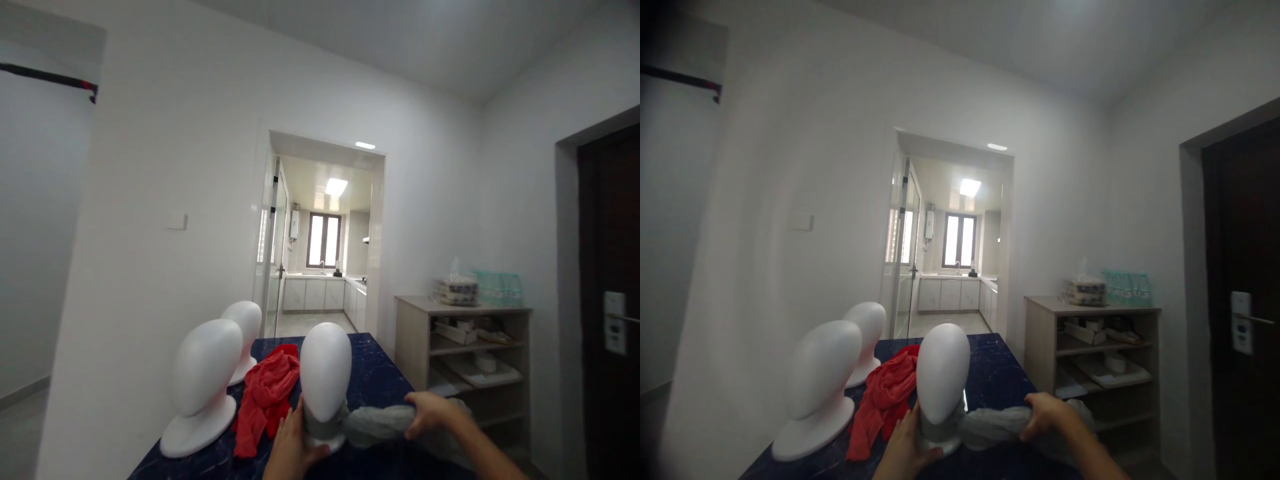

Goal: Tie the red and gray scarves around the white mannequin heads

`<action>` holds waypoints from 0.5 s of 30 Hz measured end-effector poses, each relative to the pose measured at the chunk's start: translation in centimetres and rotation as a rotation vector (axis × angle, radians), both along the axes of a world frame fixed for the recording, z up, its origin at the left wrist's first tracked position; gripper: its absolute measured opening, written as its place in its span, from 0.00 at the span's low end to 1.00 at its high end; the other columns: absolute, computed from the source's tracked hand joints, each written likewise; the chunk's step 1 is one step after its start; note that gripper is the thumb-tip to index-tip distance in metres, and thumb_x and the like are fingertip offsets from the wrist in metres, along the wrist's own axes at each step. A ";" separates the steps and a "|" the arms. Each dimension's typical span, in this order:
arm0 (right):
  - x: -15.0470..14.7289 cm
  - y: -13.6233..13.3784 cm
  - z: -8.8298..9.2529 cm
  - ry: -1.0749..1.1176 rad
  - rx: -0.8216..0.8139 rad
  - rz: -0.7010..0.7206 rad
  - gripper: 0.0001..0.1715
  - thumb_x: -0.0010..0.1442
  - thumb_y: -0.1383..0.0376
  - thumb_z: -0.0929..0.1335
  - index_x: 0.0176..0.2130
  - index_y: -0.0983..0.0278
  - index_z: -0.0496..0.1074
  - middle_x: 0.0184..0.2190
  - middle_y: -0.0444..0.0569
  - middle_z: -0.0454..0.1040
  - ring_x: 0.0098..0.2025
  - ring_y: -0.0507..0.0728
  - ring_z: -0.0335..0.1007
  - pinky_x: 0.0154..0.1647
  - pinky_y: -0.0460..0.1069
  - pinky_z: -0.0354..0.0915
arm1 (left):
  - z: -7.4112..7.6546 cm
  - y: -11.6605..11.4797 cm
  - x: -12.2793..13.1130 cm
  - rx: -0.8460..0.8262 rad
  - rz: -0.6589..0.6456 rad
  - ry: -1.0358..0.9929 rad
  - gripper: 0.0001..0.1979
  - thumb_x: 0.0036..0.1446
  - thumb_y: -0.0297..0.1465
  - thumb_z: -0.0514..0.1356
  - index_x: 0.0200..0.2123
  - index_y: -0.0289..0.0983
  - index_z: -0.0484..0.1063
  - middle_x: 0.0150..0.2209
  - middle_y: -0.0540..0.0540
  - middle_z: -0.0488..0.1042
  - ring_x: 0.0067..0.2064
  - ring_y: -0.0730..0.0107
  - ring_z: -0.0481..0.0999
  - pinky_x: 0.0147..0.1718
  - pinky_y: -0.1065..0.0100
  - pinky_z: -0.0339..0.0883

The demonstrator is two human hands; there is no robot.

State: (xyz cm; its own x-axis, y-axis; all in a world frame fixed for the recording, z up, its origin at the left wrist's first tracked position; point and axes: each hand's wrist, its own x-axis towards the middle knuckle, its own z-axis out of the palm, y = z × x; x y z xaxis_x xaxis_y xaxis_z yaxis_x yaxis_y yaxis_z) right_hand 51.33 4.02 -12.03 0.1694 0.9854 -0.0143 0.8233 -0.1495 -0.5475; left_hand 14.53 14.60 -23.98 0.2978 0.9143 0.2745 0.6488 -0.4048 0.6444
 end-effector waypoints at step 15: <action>-18.6 8.3 -13.1 0.558 0.583 0.028 0.53 0.39 0.63 0.80 0.63 0.59 0.67 0.61 0.59 0.76 0.64 0.74 0.71 0.64 0.63 0.68 | -1.4 2.3 0.6 0.026 -0.229 -0.378 0.56 0.45 0.46 0.72 0.74 0.41 0.53 0.72 0.35 0.63 0.73 0.39 0.63 0.74 0.48 0.54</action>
